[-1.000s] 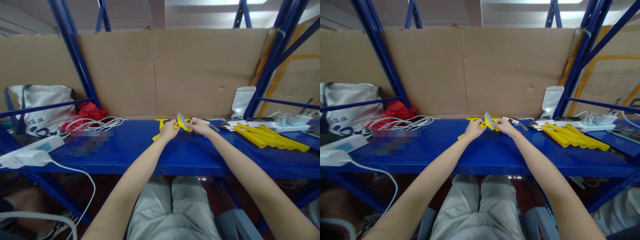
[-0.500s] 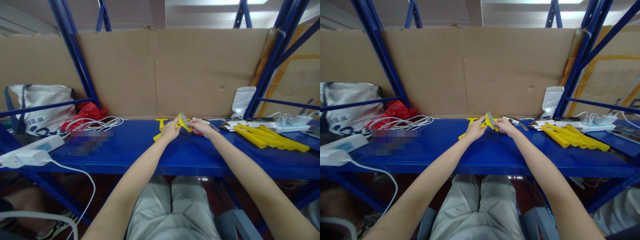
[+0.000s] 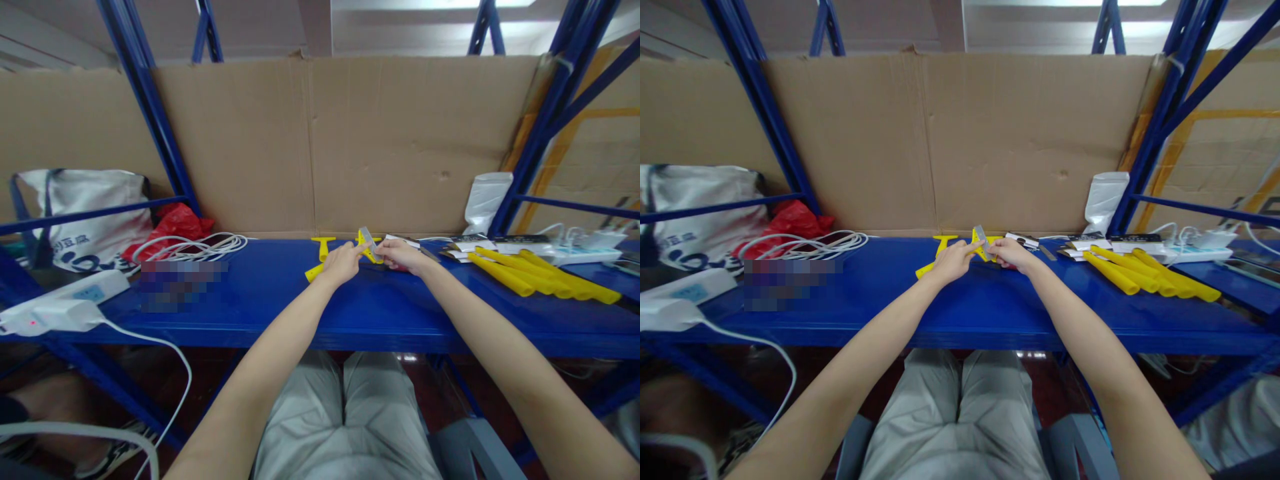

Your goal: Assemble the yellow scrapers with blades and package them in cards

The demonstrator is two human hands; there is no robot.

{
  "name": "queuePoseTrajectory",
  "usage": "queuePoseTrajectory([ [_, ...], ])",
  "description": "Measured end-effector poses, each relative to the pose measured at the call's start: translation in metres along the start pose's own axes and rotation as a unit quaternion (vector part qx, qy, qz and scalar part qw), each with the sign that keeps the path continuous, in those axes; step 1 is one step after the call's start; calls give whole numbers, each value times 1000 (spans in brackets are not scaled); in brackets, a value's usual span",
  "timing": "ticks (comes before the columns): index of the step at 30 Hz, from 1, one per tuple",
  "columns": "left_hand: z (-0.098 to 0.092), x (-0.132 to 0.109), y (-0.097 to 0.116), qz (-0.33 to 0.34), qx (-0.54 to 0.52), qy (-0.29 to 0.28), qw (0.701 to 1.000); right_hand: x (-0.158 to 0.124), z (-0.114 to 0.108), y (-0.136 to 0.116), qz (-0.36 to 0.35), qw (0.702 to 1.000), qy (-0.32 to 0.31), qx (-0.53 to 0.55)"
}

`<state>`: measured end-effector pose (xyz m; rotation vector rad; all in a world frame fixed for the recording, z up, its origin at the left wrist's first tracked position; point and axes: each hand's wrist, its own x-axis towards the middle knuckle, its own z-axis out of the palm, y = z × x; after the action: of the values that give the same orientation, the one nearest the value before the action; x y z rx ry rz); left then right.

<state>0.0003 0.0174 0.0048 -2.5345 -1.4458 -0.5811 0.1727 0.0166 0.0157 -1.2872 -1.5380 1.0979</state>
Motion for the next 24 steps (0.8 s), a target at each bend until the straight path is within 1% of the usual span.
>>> queuePoseTrajectory([
  [6,-1,-1,2,3,23,-17,1000,-2,0,0,12,1000,-14,-18],
  [9,-1,-1,2,6,31,-18,999,0,0,2,21,1000,-18,-1],
  [16,0,-1,2,8,34,-9,999,3,1,3,29,998,-12,57],
  [24,2,-1,1,7,29,-11,999,2,2,4,13,999,11,38],
])
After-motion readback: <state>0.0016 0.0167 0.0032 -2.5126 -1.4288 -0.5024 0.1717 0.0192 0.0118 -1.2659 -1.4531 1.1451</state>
